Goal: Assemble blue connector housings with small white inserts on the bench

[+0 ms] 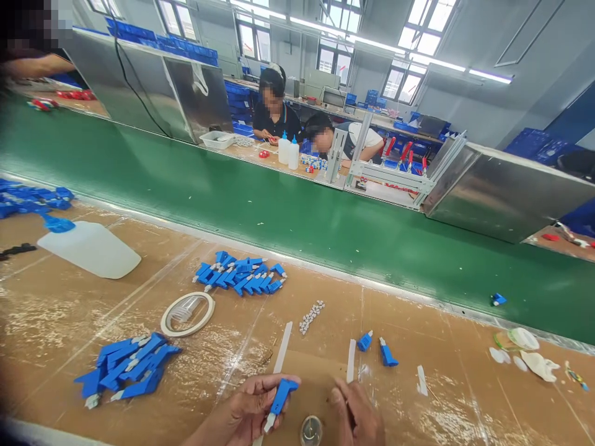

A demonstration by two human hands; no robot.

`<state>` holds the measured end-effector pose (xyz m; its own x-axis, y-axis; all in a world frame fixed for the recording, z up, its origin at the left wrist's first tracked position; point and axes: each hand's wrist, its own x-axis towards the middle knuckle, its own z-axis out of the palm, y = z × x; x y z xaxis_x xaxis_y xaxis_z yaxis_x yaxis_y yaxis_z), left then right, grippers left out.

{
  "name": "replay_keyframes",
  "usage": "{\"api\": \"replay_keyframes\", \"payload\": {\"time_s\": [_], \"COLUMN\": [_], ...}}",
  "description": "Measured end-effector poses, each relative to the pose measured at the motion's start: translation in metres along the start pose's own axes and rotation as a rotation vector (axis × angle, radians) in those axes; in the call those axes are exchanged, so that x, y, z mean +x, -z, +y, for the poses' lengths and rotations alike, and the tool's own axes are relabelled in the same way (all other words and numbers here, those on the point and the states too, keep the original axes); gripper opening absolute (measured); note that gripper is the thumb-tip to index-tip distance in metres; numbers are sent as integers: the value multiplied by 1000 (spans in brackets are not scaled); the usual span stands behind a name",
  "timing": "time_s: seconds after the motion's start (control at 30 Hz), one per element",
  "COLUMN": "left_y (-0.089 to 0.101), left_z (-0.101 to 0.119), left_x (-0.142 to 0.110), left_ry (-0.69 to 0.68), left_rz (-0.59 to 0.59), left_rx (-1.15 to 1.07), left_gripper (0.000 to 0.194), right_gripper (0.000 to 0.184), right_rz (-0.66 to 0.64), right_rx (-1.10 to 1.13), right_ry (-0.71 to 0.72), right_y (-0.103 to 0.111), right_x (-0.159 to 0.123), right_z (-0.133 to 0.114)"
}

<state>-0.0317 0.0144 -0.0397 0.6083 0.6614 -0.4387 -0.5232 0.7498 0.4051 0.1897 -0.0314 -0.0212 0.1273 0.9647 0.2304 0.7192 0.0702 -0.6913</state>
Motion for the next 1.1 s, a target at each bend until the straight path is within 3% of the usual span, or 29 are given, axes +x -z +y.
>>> {"api": "replay_keyframes", "payload": {"time_s": [0.1, 0.2, 0.37, 0.53, 0.8, 0.93, 1.1], "left_y": [4, 4, 11, 17, 15, 13, 1], "left_z": [2, 5, 5, 2, 3, 6, 9], "left_x": [3, 8, 18, 22, 20, 15, 10], "left_ry": [-23, -39, -17, -5, -18, 17, 5], "left_rz": [4, -10, 1, 1, -11, -35, -74], "left_rx": [-28, -60, -89, -114, -127, -162, -166], "left_gripper": [46, 45, 50, 51, 46, 44, 44], "right_gripper": [29, 30, 30, 27, 18, 14, 31], "right_rz": [-76, -116, -160, -237, -414, -462, -546], "right_rx": [-110, -147, -227, -310, -345, -144, 269], "right_ry": [162, 247, 290, 250, 66, -31, -206], "right_y": [-5, -27, -61, -62, -50, -23, 6], "right_x": [47, 93, 129, 136, 148, 140, 91], "right_z": [1, 8, 25, 23, -6, -21, -34]}}
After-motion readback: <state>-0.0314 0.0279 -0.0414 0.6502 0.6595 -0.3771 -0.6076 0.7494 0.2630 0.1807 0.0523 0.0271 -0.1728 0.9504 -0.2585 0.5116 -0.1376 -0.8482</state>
